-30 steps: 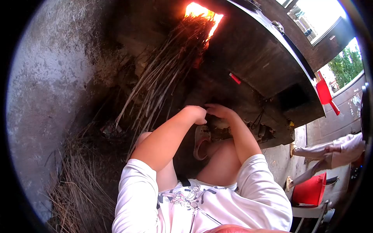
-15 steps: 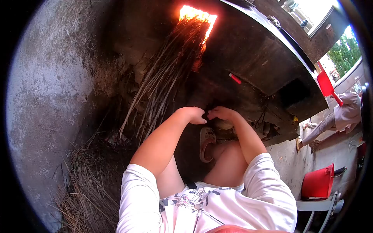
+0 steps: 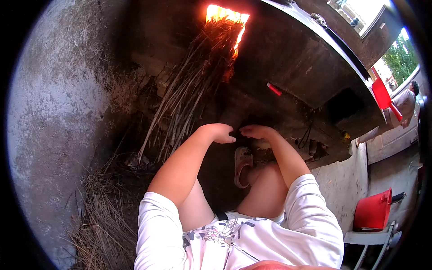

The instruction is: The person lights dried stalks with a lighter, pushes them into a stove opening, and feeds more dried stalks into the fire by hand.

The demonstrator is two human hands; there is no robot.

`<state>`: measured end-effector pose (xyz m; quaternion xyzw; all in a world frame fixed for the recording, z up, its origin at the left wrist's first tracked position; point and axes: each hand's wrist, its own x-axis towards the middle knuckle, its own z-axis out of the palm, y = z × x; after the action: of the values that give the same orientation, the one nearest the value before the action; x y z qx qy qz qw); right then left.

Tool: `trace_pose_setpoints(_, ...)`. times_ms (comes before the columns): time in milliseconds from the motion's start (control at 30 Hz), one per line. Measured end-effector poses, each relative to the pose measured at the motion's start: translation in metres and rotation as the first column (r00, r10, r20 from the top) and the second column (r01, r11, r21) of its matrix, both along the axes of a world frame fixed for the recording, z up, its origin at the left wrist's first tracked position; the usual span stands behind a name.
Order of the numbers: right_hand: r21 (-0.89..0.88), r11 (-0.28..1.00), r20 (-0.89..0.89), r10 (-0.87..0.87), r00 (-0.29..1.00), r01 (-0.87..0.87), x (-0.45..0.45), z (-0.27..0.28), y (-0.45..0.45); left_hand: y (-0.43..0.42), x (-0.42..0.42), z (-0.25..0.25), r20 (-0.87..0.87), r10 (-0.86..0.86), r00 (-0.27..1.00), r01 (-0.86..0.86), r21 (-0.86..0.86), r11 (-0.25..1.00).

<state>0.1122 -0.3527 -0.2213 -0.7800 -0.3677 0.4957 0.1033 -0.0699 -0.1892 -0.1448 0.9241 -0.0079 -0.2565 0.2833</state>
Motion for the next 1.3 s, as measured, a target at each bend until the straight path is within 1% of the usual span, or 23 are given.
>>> trace_pose_setpoints(67,-0.039,0.988,0.125,0.152,0.980,-0.148,0.008,-0.015,0.002,0.000,0.000,-0.002,-0.004,0.004,1.000,-0.004,0.004,1.000)
trace_pose_setpoints(200,-0.039,0.978,0.157,0.207,0.966,-0.203,0.006,-0.018,0.005,-0.002,-0.001,0.004,-0.008,0.011,1.000,-0.011,-0.001,1.000)
trace_pose_setpoints(267,0.074,0.954,0.198,0.270,0.942,-0.289,0.000,-0.012,0.008,-0.003,-0.002,0.006,-0.007,0.010,1.000,-0.010,-0.002,1.000)
trace_pose_setpoints(300,0.076,0.954,0.194,0.270,0.943,-0.288,-0.003,-0.009,0.011,-0.003,-0.002,0.009,0.007,0.021,1.000,-0.021,0.012,1.000)
trace_pose_setpoints(367,0.014,0.982,0.115,0.183,0.976,-0.186,-0.011,-0.005,0.019,-0.003,-0.001,0.013,0.011,0.034,0.999,-0.034,0.026,0.999)
trace_pose_setpoints(400,0.016,0.982,0.105,0.185,0.977,-0.188,-0.014,-0.005,0.022,-0.003,-0.001,0.014,0.049,0.070,0.996,-0.072,0.037,0.997)
trace_pose_setpoints(467,0.147,0.985,0.037,0.081,0.996,-0.086,-0.022,-0.006,0.029,-0.002,-0.003,0.017,0.075,0.107,0.991,-0.111,0.053,0.992)
trace_pose_setpoints(500,0.104,0.994,0.006,0.038,0.999,-0.039,-0.012,-0.022,0.035,-0.002,-0.004,0.020,0.137,0.150,0.979,-0.159,0.059,0.986)
trace_pose_setpoints(533,0.109,0.993,-0.005,0.039,0.999,-0.038,-0.029,-0.003,0.038,-0.001,-0.005,0.022,0.200,0.190,0.961,-0.205,0.062,0.977)
trace_pose_setpoints(567,0.118,0.985,-0.087,-0.119,0.989,0.129,-0.043,0.019,0.041,0.001,-0.005,0.022,0.261,0.216,0.941,-0.237,0.054,0.970)
trace_pose_setpoints(600,0.113,0.950,-0.169,-0.272,0.947,0.292,-0.057,0.040,0.043,0.003,-0.005,0.024,0.253,0.213,0.944,-0.236,0.061,0.970)
trace_pose_setpoints(700,0.197,0.911,-0.293,-0.297,0.909,0.362,-0.063,0.038,0.051,0.005,-0.008,0.033,0.448,0.357,0.820,-0.399,0.000,0.917)
trace_pose_setpoints(733,0.227,0.888,-0.360,-0.306,0.881,0.401,-0.064,0.037,0.055,0.007,-0.008,0.035,0.444,0.351,0.824,-0.395,0.008,0.918)
trace_pose_setpoints(833,0.214,0.847,-0.426,-0.367,0.827,0.487,-0.071,0.033,0.067,0.014,-0.014,0.045,0.686,0.428,0.588,-0.490,-0.119,0.864)
trace_pose_setpoints(933,0.209,0.807,-0.490,-0.403,0.773,0.553,-0.080,0.034,0.075,0.034,-0.022,0.059,0.883,0.450,0.132,-0.565,-0.306,0.766)
trace_pose_setpoints(1000,0.223,0.787,-0.534,-0.395,0.748,0.575,-0.087,0.034,0.081,0.058,-0.038,0.066,0.889,0.455,-0.049,-0.620,-0.384,0.684)
trace_pose_setpoints(1033,0.221,0.786,-0.541,-0.394,0.743,0.578,-0.089,0.031,0.085,0.064,-0.050,0.071,0.845,0.535,-0.018,-0.737,-0.373,0.564)
trace_pose_setpoints(1067,0.211,0.769,-0.562,-0.410,0.718,0.604,-0.091,0.027,0.089,0.076,-0.059,0.069,0.810,0.584,0.058,-0.830,-0.286,0.479)
trace_pose_setpoints(1133,0.196,0.753,-0.584,-0.424,0.692,0.628,-0.094,0.017,0.097,0.083,-0.068,0.061,0.639,0.751,0.169,-0.921,-0.169,0.350)
trace_pose_setpoints(1167,0.188,0.743,-0.601,-0.430,0.674,0.642,-0.095,0.012,0.101,0.092,-0.070,0.054,0.482,0.832,0.276,-0.925,-0.100,0.365)
trace_pose_setpoints(1200,0.180,0.733,-0.618,-0.434,0.655,0.656,-0.098,0.010,0.105,0.095,-0.070,0.049,0.481,0.833,0.275,-0.927,-0.097,0.362)
trace_pose_setpoints(1267,0.157,0.717,-0.654,-0.439,0.615,0.679,-0.102,0.008,0.114,0.100,-0.068,0.037,0.316,0.870,0.378,-0.921,0.037,0.387)
trace_pose_setpoints(1300,0.133,0.699,-0.687,-0.446,0.574,0.703,-0.106,0.009,0.118,0.103,-0.066,0.032,0.295,0.872,0.390,-0.917,0.036,0.398)
